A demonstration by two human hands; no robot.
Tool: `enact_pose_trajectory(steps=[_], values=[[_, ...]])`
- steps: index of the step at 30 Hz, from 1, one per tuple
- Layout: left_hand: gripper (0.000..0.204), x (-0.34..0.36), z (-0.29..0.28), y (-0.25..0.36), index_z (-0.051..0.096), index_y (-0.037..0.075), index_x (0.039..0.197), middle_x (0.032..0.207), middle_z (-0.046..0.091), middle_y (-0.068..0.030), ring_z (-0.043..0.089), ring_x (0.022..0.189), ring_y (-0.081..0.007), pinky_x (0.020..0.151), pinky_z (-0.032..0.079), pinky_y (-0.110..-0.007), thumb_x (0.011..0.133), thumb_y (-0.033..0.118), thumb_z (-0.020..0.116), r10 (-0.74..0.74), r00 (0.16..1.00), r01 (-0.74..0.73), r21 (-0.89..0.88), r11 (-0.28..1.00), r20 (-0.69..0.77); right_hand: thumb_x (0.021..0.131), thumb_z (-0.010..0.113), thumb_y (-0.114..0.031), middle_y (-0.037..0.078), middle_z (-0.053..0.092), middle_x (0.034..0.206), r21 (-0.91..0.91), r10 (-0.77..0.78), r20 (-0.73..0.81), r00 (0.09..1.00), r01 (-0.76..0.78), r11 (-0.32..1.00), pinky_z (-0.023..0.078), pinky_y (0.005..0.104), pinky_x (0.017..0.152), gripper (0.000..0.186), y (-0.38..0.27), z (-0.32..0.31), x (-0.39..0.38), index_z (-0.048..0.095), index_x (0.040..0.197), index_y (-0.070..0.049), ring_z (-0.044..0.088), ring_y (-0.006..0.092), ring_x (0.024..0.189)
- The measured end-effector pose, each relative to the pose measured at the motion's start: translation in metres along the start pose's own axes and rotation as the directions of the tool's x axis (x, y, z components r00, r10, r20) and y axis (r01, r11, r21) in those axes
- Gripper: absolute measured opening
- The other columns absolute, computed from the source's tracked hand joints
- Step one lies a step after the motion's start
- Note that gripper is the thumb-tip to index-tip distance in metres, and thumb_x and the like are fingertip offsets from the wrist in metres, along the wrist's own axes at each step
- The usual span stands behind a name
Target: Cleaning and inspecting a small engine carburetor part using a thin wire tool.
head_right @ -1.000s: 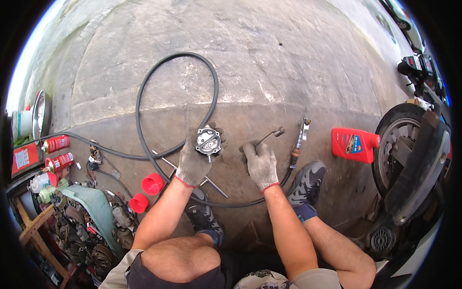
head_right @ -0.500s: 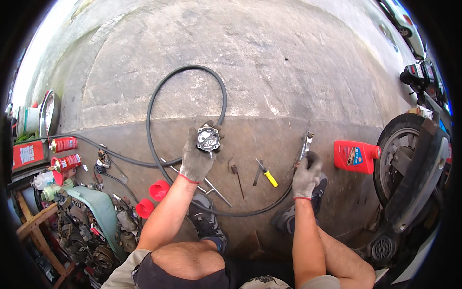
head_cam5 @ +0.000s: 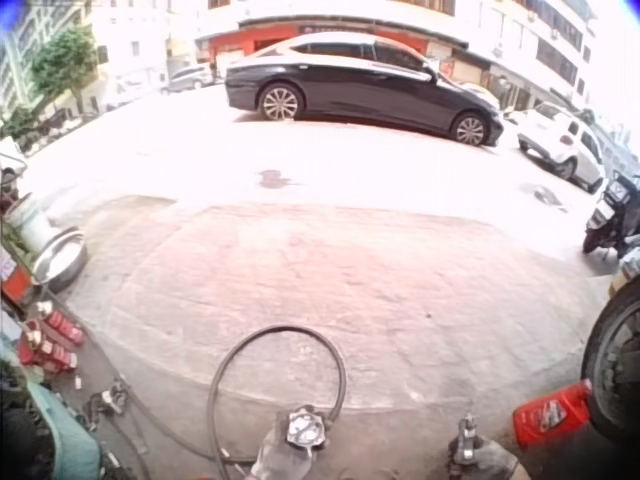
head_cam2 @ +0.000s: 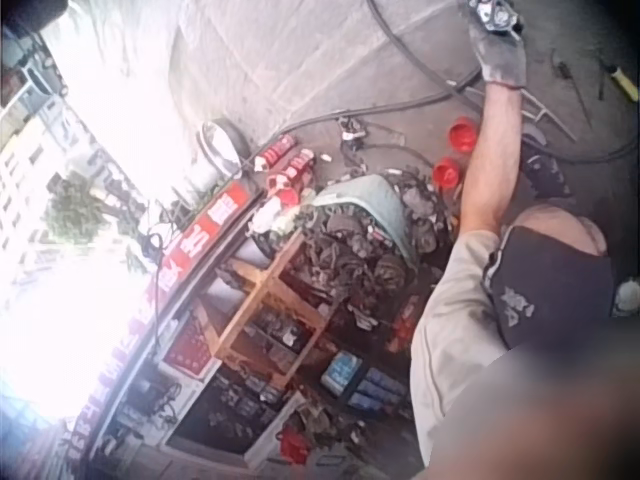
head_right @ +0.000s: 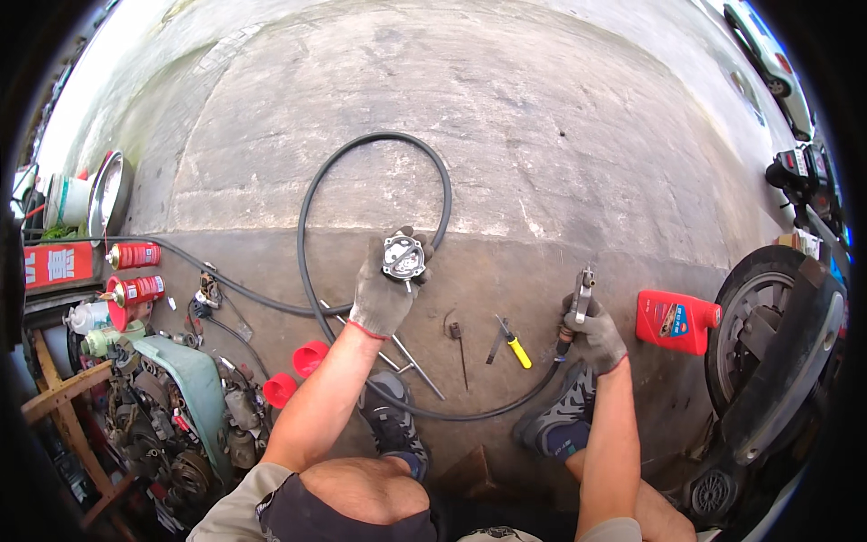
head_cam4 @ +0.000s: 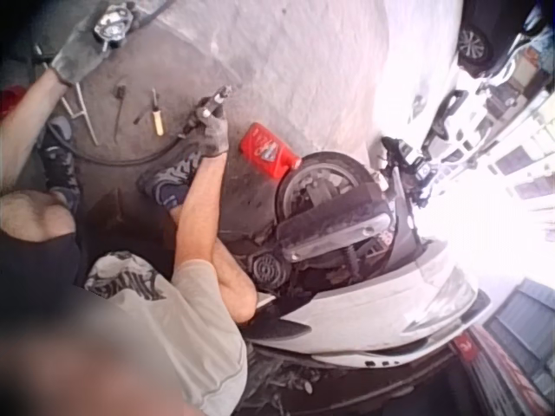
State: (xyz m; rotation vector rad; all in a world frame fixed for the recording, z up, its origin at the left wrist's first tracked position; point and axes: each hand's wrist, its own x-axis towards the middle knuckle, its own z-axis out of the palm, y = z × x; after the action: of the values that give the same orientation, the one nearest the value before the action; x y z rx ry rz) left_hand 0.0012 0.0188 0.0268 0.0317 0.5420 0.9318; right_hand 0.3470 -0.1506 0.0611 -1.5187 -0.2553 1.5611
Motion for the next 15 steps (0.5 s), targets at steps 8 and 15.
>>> enact_pose_trajectory(steps=[8, 15], values=[[0.052, 0.011, -0.001, 0.007, 0.059, 0.007, 0.125, 0.116, 0.067, -0.0125, 0.066, 0.103, -0.0269, 0.078, 0.055, -0.042, 0.098, 0.052, 0.056, 0.091, 0.995, -0.091, -0.006, 0.996, -0.029, 0.091, 0.060, -0.008, 0.024, 0.066, 0.099, 0.303, -0.106, 0.451, 0.886, -0.041, 0.952, 0.037, 0.0229, 0.039, 0.055, -0.095, 0.097, -0.021, 0.044, 0.142, 0.005, 0.050, 0.0105, 0.043], [0.046, 0.023, 0.006, 0.009, 0.057, 0.011, 0.123, 0.109, 0.067, -0.0073, 0.065, 0.098, -0.0231, 0.077, 0.054, -0.041, 0.101, 0.051, 0.052, 0.176, 0.968, -0.158, 0.111, 0.981, -0.177, 0.091, 0.062, -0.015, 0.016, 0.072, 0.099, -0.106, 0.070, 0.151, 0.986, -0.055, 0.993, 0.038, 0.0226, 0.041, 0.044, -0.083, 0.195, -0.001, 0.054, 0.131, 0.000, 0.048, 0.0048, 0.047]])
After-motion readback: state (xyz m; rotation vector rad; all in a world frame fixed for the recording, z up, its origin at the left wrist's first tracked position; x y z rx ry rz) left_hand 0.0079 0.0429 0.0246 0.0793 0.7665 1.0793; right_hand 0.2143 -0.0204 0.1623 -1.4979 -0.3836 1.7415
